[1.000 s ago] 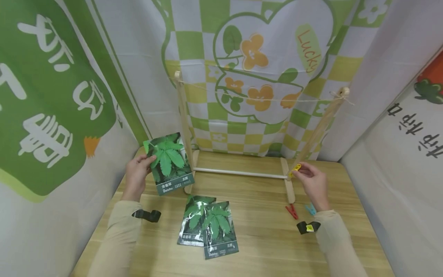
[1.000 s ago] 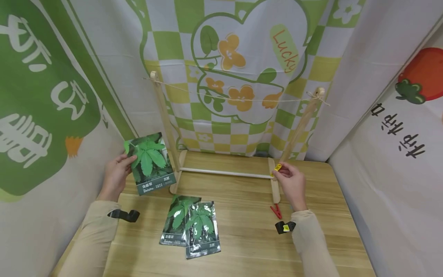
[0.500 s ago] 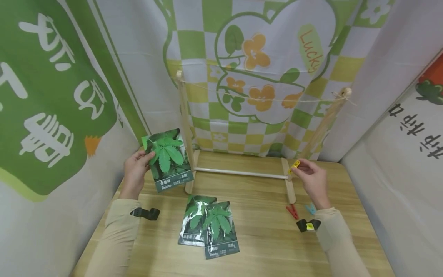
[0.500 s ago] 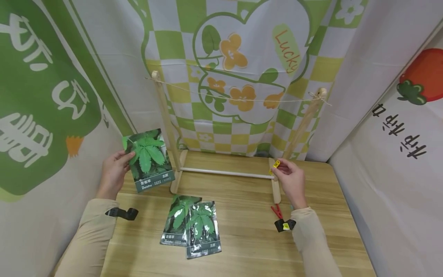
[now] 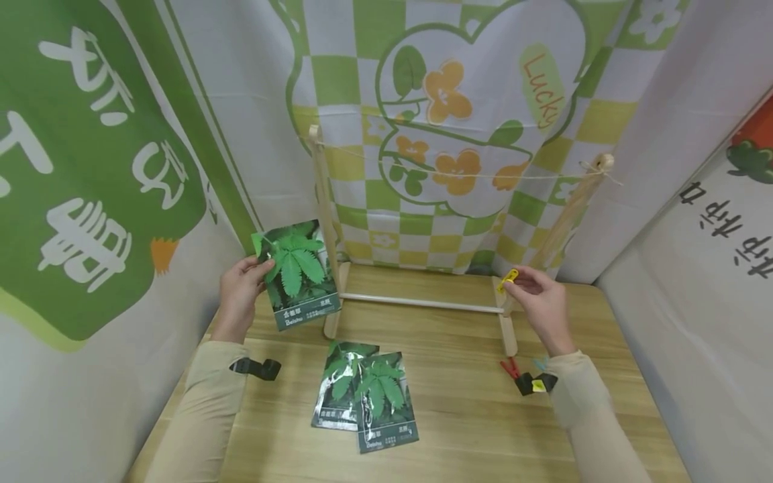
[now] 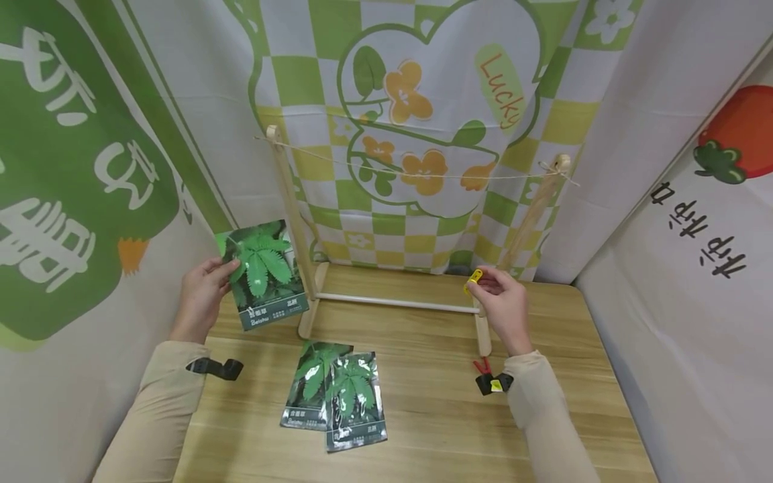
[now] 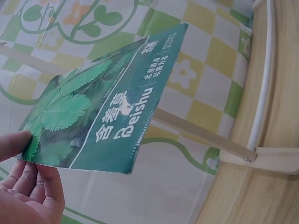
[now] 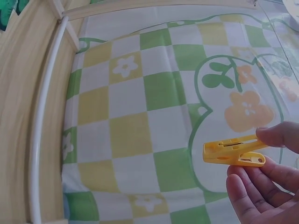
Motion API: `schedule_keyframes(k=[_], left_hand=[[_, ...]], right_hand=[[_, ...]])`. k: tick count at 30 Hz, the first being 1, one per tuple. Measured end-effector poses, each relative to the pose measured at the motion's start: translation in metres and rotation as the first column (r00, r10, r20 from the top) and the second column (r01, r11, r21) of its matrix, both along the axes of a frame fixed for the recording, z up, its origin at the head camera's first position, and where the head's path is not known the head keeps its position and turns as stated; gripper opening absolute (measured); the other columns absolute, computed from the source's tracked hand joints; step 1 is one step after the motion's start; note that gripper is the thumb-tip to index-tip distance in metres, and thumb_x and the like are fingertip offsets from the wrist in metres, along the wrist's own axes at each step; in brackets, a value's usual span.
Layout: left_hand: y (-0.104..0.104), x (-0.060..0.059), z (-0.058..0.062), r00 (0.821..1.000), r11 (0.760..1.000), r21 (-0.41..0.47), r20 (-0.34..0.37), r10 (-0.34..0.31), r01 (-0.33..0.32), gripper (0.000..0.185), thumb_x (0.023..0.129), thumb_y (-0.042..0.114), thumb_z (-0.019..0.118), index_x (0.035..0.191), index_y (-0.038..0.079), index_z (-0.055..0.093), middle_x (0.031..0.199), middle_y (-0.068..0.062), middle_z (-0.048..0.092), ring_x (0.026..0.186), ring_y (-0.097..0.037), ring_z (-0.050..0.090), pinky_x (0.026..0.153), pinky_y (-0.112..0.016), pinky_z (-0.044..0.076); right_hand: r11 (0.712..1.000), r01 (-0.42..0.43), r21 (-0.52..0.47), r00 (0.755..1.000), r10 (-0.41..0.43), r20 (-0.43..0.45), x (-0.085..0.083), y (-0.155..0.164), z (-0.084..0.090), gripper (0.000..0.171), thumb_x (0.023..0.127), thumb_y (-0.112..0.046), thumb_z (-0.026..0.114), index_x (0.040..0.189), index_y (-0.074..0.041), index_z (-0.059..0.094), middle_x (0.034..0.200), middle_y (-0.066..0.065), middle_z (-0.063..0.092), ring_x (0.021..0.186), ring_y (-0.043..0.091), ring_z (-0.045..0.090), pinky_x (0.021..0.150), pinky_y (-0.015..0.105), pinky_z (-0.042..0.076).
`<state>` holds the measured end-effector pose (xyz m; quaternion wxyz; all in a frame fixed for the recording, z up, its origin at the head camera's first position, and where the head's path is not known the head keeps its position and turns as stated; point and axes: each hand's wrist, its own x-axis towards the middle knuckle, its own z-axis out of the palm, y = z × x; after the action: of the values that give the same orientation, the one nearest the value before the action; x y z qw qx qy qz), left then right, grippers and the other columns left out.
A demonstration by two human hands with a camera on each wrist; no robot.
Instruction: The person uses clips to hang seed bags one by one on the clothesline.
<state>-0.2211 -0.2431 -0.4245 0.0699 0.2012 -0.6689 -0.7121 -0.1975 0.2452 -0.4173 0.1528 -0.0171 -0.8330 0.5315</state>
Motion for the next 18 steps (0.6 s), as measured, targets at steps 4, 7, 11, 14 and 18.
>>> schedule_keyframes(k=[4,7,11,14,18], left_hand=[[0.003,-0.001,0.001,1.0,1.0,-0.003,-0.013,-0.012,0.012,0.013,0.091,0.022,0.069,0.093,0.015,0.058,0.089,0.011,0.058,0.08,-0.003,0.053,0.071,-0.017,0.048],[0.006,-0.002,0.002,0.999,0.999,-0.004,-0.025,-0.032,0.032,0.012,0.091,0.023,0.07,0.092,0.016,0.06,0.086,0.012,0.059,0.078,-0.003,0.054,0.072,-0.017,0.049],[0.009,-0.002,0.005,0.997,0.998,-0.017,-0.051,-0.054,0.053,0.013,0.091,0.025,0.07,0.093,0.017,0.06,0.087,0.012,0.059,0.079,-0.004,0.053,0.073,-0.017,0.049],[0.011,-0.005,0.008,0.996,0.998,-0.023,-0.067,-0.056,0.055,0.014,0.091,0.025,0.07,0.094,0.017,0.059,0.087,0.011,0.06,0.079,-0.004,0.054,0.074,-0.017,0.049],[0.016,-0.011,0.014,0.994,0.997,-0.024,-0.081,-0.069,0.067,0.015,0.09,0.026,0.071,0.095,0.017,0.06,0.091,0.01,0.061,0.08,-0.004,0.056,0.075,-0.018,0.049]], right_hand=[[1.0,-0.021,0.013,1.0,0.022,-0.021,-0.004,-0.002,0.007,0.035,0.086,-0.012,0.074,0.116,0.003,0.066,0.097,0.003,0.069,0.08,-0.008,0.061,0.072,0.008,0.052],[0.999,-0.038,0.006,0.998,0.038,-0.039,-0.007,-0.003,0.013,0.035,0.086,-0.01,0.074,0.116,0.004,0.066,0.095,0.001,0.069,0.08,-0.008,0.062,0.073,0.008,0.053],[0.998,-0.057,0.004,0.996,0.057,-0.065,-0.012,-0.006,0.022,0.035,0.085,-0.009,0.075,0.116,0.005,0.066,0.093,0.0,0.068,0.08,-0.008,0.062,0.073,0.009,0.053],[0.997,-0.073,0.011,0.994,0.073,-0.081,-0.015,-0.008,0.029,0.035,0.086,-0.008,0.074,0.116,0.006,0.066,0.098,0.011,0.07,0.08,-0.009,0.062,0.073,0.008,0.053],[0.996,-0.085,0.014,0.99,0.086,-0.11,-0.02,-0.01,0.039,0.034,0.085,-0.007,0.074,0.116,0.006,0.066,0.097,0.009,0.07,0.08,-0.008,0.062,0.073,0.008,0.053]])
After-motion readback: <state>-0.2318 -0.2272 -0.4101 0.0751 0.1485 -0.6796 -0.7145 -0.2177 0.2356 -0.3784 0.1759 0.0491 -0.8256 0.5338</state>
